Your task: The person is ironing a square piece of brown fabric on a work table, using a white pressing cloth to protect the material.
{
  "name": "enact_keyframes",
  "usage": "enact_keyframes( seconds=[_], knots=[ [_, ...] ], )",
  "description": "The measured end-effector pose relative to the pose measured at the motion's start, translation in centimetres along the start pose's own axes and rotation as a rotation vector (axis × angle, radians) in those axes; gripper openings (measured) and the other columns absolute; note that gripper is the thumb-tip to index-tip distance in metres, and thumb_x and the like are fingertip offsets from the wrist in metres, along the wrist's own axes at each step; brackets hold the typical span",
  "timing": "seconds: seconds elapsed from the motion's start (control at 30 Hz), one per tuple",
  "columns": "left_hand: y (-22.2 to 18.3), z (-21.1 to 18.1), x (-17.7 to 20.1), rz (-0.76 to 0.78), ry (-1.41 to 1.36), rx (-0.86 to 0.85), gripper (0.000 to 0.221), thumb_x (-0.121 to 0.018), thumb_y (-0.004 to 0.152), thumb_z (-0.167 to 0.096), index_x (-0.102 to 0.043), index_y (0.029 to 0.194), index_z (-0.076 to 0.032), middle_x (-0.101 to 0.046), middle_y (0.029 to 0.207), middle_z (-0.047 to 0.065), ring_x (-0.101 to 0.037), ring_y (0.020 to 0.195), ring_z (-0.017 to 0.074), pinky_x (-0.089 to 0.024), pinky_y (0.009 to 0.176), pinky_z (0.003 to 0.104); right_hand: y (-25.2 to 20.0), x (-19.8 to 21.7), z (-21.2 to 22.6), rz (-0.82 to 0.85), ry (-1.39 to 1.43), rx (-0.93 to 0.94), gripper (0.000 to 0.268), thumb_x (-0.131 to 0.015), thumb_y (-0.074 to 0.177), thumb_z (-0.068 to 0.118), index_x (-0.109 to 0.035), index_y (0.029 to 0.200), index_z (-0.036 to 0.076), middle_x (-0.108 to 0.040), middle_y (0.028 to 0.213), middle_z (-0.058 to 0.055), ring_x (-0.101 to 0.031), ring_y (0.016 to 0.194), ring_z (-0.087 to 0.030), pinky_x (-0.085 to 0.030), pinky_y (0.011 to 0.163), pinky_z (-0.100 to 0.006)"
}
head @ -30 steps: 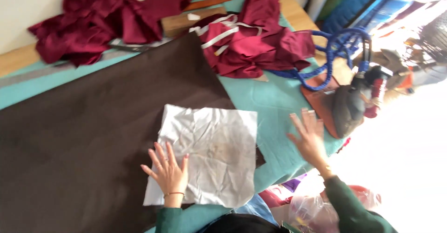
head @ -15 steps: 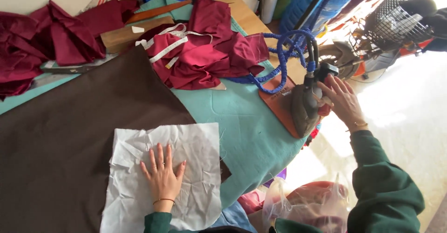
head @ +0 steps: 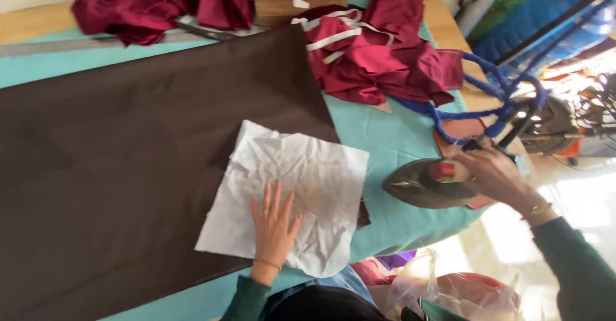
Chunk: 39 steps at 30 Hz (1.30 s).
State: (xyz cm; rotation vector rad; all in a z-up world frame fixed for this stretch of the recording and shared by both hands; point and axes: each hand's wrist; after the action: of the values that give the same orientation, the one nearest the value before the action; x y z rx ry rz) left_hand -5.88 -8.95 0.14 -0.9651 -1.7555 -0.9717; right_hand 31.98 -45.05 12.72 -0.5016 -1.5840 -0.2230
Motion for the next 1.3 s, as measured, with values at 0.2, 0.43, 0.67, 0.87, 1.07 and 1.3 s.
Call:
enact_keyframes(
  seconds=[0.2,0.43,0.67,0.87,1.07,1.3],
  knots=[
    [-9.0,0.9,2.9,0.003,-0.146,-0.188,0.037,-0.072,0.091,-0.028,-0.063,0.124,-0.013,-0.051,0.140,0.013,-0.041,0.142,0.0379,-0.034,0.110,0.070,8.9,3.7,18.2,-0.202,0.069,0.175,0.013,-0.070,0.076,0.023,-0.060,0.081,0.015,-0.065,0.061,-0.007,-0.064,0.058,-0.032,-0.048,0.066,-0.046],
    [-10.1,5.1,3.8,0.119,-0.260,-0.450,0.050,-0.073,0.097,-0.033,-0.060,0.137,-0.006,-0.051,0.149,0.014,-0.046,0.138,0.0300,-0.037,0.113,0.053,14.5,3.9,30.6,-0.291,-0.004,0.429,0.015,-0.065,0.081,0.012,-0.066,0.096,0.012,-0.062,0.061,-0.001,-0.054,0.050,-0.025,-0.043,0.064,-0.038],
    [-9.6,6.6,4.1,0.105,-0.384,-0.529,0.045,-0.067,0.099,-0.031,-0.064,0.135,-0.004,-0.058,0.146,0.012,-0.051,0.135,0.0276,-0.038,0.111,0.049,14.6,4.6,35.1,-0.351,0.146,0.276,0.076,-0.053,0.088,0.079,-0.068,0.119,0.011,-0.078,0.084,0.000,-0.071,0.063,-0.021,-0.048,0.067,-0.034],
    [-10.0,7.1,2.5,0.041,-0.336,-0.580,0.047,-0.068,0.099,-0.036,-0.067,0.134,-0.005,-0.060,0.146,0.012,-0.053,0.134,0.0266,-0.040,0.111,0.047,14.8,2.6,34.4,-0.336,0.014,0.235,0.067,-0.059,0.090,0.076,-0.067,0.105,0.011,-0.056,0.051,0.003,-0.057,0.046,-0.019,-0.045,0.070,-0.034],
    [-10.3,7.0,3.0,0.051,-0.308,-0.584,0.048,-0.065,0.101,-0.035,-0.065,0.137,-0.004,-0.059,0.146,0.012,-0.052,0.134,0.0273,-0.039,0.112,0.047,14.6,1.9,34.7,-0.390,-0.026,0.179,0.068,-0.059,0.089,0.077,-0.066,0.107,0.012,-0.056,0.052,0.002,-0.054,0.045,-0.019,-0.041,0.067,-0.034],
    [-10.8,6.7,2.4,0.053,-0.265,-0.567,0.047,-0.065,0.100,-0.036,-0.064,0.137,-0.006,-0.059,0.146,0.011,-0.051,0.136,0.0266,-0.040,0.111,0.047,15.3,2.9,35.5,-0.373,0.003,0.040,0.063,-0.061,0.091,0.075,-0.058,0.094,0.013,-0.061,0.062,0.005,-0.064,0.055,-0.021,-0.043,0.071,-0.036]
  ],
)
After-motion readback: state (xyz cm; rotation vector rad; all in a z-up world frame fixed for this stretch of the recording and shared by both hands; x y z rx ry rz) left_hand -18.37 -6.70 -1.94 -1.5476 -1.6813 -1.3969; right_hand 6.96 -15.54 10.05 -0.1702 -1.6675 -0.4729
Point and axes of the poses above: each hand's wrist, its own y-axis towards the middle knuckle, its own x-axis out of the back of the hand, z = x × y
